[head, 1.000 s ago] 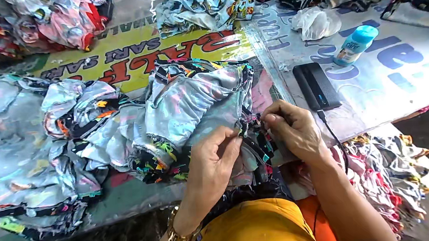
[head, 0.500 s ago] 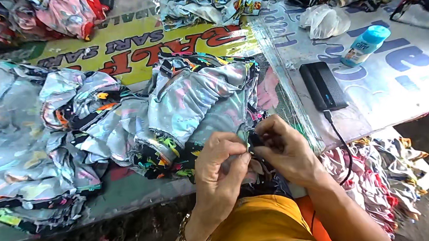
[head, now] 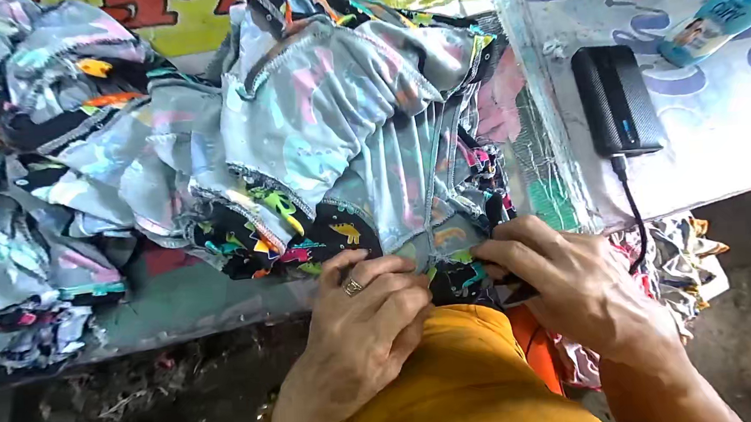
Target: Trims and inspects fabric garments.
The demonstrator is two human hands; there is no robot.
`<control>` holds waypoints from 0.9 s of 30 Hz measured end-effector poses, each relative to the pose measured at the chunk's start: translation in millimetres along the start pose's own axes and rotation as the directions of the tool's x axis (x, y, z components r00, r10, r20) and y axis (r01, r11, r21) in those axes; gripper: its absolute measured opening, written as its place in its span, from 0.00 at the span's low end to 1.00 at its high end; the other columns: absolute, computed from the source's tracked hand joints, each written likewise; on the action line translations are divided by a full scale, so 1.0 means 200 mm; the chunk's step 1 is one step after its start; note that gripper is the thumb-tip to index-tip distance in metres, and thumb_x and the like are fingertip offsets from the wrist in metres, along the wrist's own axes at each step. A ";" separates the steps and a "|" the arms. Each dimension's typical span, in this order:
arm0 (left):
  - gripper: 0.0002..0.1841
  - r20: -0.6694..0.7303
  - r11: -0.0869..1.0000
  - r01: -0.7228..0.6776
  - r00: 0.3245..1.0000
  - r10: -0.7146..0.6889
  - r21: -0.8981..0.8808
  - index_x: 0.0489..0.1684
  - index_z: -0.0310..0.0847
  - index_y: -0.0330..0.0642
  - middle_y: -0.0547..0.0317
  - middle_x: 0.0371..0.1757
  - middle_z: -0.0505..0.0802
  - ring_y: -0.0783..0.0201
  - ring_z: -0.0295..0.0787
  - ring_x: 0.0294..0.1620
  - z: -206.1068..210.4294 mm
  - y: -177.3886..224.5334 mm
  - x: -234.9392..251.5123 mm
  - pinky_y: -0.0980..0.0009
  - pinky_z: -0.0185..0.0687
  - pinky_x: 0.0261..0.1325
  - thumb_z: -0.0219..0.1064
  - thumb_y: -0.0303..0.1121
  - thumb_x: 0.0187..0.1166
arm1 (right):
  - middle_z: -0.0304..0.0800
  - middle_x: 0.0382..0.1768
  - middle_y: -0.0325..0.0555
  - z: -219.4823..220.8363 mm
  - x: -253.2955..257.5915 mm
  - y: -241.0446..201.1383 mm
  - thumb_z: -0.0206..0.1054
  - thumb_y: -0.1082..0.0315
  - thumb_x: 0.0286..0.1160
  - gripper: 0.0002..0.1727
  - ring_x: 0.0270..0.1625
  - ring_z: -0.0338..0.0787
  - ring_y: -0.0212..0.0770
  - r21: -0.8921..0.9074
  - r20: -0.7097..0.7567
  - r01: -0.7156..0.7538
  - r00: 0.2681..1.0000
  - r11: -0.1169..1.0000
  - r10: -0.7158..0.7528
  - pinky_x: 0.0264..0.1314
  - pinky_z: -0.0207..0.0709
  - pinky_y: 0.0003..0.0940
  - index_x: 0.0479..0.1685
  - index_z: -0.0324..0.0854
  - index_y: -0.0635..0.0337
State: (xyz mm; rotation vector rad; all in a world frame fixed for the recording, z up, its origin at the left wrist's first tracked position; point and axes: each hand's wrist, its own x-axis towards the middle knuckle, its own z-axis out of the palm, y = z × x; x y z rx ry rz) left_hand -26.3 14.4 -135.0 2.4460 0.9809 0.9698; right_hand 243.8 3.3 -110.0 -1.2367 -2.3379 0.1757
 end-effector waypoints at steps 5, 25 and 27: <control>0.09 -0.146 0.988 0.115 0.984 -0.099 0.104 0.52 0.85 0.50 0.66 0.37 0.93 0.72 0.87 0.43 0.07 0.08 0.08 0.62 0.65 0.71 0.67 0.42 0.84 | 0.88 0.41 0.36 -0.10 0.09 -0.05 0.59 0.61 0.90 0.13 0.43 0.86 0.21 0.442 -0.172 0.019 0.983 0.897 0.065 0.44 0.80 0.14 0.48 0.87 0.58; 0.03 -0.232 0.997 -0.026 0.972 0.041 0.068 0.48 0.75 0.51 0.61 0.47 0.85 0.67 0.82 0.54 0.13 0.07 0.05 0.61 0.66 0.73 0.58 0.36 0.88 | 0.87 0.40 0.36 0.08 0.21 -0.05 0.66 0.68 0.79 0.07 0.37 0.85 0.26 0.391 0.050 -0.005 0.999 0.921 -0.016 0.31 0.78 0.22 0.44 0.90 0.52; 0.08 -0.235 0.999 0.036 0.972 -0.025 0.041 0.50 0.75 0.50 0.61 0.53 0.86 0.69 0.83 0.56 0.14 0.08 0.07 0.66 0.70 0.69 0.60 0.42 0.89 | 0.89 0.38 0.37 0.09 0.20 -0.05 0.65 0.71 0.78 0.07 0.37 0.86 0.25 0.409 0.014 -0.015 1.000 0.912 0.011 0.34 0.78 0.20 0.40 0.89 0.56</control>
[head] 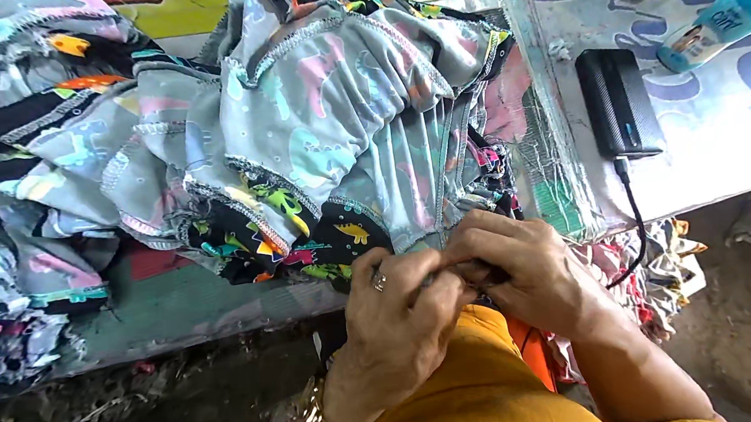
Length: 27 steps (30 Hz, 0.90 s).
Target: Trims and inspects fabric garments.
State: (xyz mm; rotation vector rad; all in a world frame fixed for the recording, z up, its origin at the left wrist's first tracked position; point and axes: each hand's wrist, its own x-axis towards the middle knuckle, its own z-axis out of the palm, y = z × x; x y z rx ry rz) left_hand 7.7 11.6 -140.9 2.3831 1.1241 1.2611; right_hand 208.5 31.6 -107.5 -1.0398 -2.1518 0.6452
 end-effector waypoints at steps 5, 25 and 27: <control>0.13 0.039 0.988 0.151 0.988 -0.150 -0.013 0.52 0.79 0.47 0.64 0.46 0.93 0.74 0.86 0.49 -0.01 0.01 0.05 0.69 0.70 0.64 0.65 0.46 0.86 | 0.88 0.33 0.33 -0.01 -0.02 0.02 0.64 0.73 0.79 0.05 0.32 0.83 0.17 0.201 -0.088 -0.092 0.990 0.975 0.112 0.35 0.78 0.10 0.39 0.86 0.60; 0.09 0.157 0.999 0.035 0.987 -0.030 -0.026 0.46 0.83 0.45 0.62 0.38 0.91 0.71 0.84 0.42 -0.06 -0.03 0.12 0.63 0.66 0.56 0.55 0.31 0.89 | 0.82 0.37 0.34 -0.06 -0.08 -0.05 0.51 0.50 0.93 0.19 0.36 0.81 0.22 -0.017 0.012 -0.143 0.990 0.990 0.143 0.36 0.74 0.18 0.57 0.78 0.56; 0.10 0.135 0.998 0.042 0.990 -0.036 -0.040 0.46 0.82 0.45 0.62 0.37 0.90 0.72 0.83 0.41 -0.06 -0.04 0.12 0.64 0.66 0.56 0.53 0.31 0.90 | 0.84 0.38 0.34 -0.05 -0.08 -0.05 0.56 0.52 0.91 0.17 0.36 0.82 0.22 -0.051 0.001 -0.148 0.989 0.988 0.149 0.35 0.74 0.18 0.55 0.81 0.56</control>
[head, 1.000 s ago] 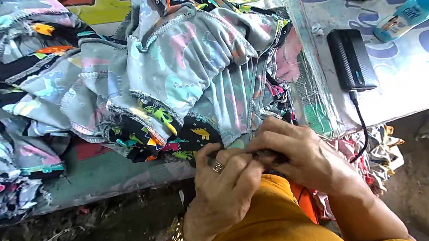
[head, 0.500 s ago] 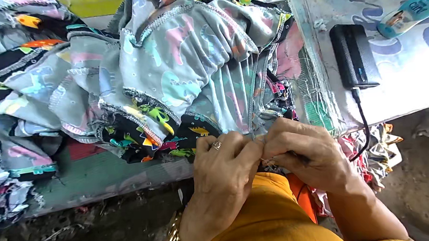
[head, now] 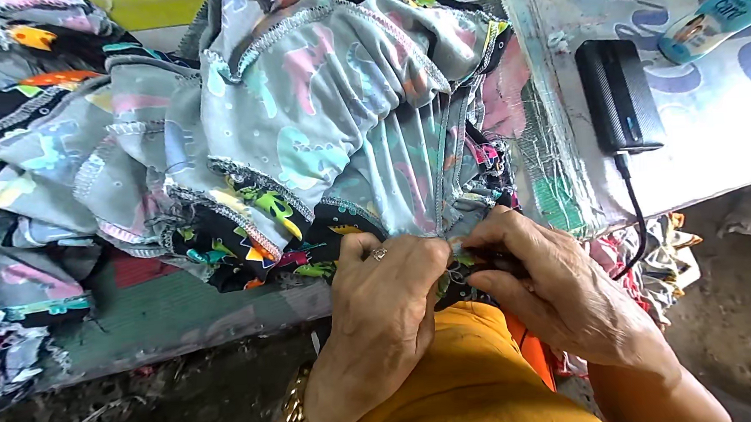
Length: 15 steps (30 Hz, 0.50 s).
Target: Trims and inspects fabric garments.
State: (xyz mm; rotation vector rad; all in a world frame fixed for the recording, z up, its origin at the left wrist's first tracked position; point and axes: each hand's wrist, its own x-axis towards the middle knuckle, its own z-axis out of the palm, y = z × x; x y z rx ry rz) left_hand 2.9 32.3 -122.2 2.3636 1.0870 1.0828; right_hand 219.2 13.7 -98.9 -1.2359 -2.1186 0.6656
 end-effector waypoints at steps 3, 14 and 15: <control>0.11 -0.032 1.000 0.010 0.999 -0.010 -0.016 0.47 0.81 0.44 0.62 0.37 0.91 0.73 0.83 0.41 0.00 0.00 0.00 0.67 0.67 0.57 0.52 0.34 0.92 | 0.85 0.40 0.34 0.01 0.00 -0.01 0.58 0.53 0.89 0.16 0.36 0.82 0.22 -0.053 -0.001 -0.007 1.000 0.999 0.007 0.34 0.74 0.19 0.55 0.82 0.54; 0.04 -0.170 0.929 -0.262 0.935 0.311 0.260 0.48 0.80 0.52 0.61 0.39 0.80 0.63 0.76 0.44 0.08 0.01 -0.10 0.55 0.54 0.76 0.62 0.36 0.85 | 0.94 0.42 0.46 0.05 -0.08 0.01 0.63 0.59 0.88 0.13 0.42 0.90 0.34 -0.217 -0.178 0.147 0.966 0.965 -0.187 0.39 0.78 0.24 0.52 0.85 0.59; 0.04 -0.175 0.926 -0.264 0.932 0.316 0.270 0.48 0.81 0.52 0.62 0.38 0.80 0.63 0.76 0.44 0.08 0.01 -0.10 0.55 0.53 0.76 0.62 0.36 0.85 | 0.94 0.42 0.47 0.06 -0.08 0.02 0.63 0.60 0.88 0.12 0.41 0.91 0.35 -0.229 -0.191 0.158 0.960 0.961 -0.203 0.39 0.79 0.25 0.52 0.85 0.59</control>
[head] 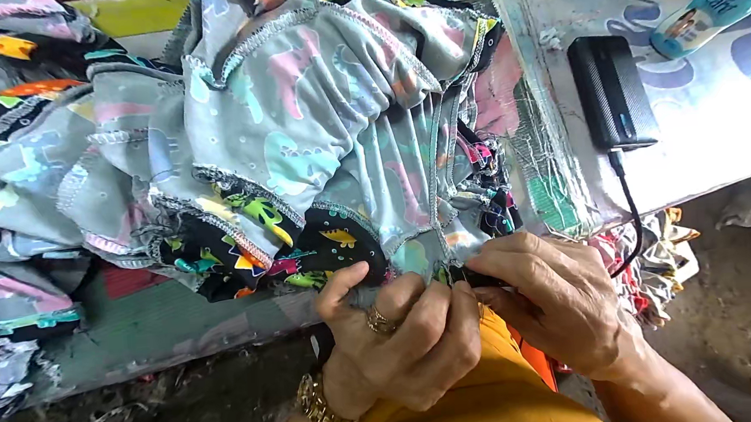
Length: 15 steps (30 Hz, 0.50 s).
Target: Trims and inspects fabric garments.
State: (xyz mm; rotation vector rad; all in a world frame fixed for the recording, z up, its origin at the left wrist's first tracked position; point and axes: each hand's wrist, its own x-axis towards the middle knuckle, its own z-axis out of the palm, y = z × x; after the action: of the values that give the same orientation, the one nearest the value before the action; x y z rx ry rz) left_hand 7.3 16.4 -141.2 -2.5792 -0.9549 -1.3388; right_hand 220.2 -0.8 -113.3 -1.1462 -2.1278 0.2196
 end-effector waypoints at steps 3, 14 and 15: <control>0.04 -0.002 1.000 -0.007 1.000 0.007 0.007 0.48 0.81 0.52 0.62 0.39 0.81 0.63 0.76 0.45 0.00 0.00 0.01 0.54 0.52 0.77 0.61 0.36 0.85 | 0.94 0.42 0.48 0.00 0.00 0.01 0.64 0.62 0.87 0.10 0.41 0.91 0.36 0.006 -0.031 0.019 0.999 1.000 -0.019 0.38 0.79 0.27 0.51 0.86 0.59; 0.04 0.013 0.997 -0.009 1.000 0.010 -0.071 0.46 0.82 0.51 0.63 0.40 0.83 0.64 0.78 0.47 -0.01 0.01 0.00 0.54 0.51 0.78 0.62 0.34 0.85 | 0.95 0.39 0.47 0.03 0.02 0.04 0.65 0.67 0.85 0.07 0.41 0.92 0.34 0.042 -0.060 0.038 0.998 0.998 -0.036 0.39 0.80 0.25 0.47 0.88 0.59; 0.04 0.011 0.997 -0.006 1.000 0.007 -0.078 0.47 0.82 0.51 0.63 0.40 0.83 0.64 0.78 0.47 0.00 0.01 0.00 0.54 0.52 0.78 0.63 0.35 0.85 | 0.95 0.39 0.46 0.03 0.02 0.04 0.65 0.67 0.85 0.07 0.41 0.91 0.33 0.070 -0.051 0.024 0.998 0.997 -0.020 0.39 0.79 0.24 0.46 0.88 0.59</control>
State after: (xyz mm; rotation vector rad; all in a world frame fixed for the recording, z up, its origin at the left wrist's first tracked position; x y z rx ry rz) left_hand 7.9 14.7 -139.9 -2.6470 -0.9122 -1.3891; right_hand 220.7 8.1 -119.1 -1.0763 -2.0708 0.2515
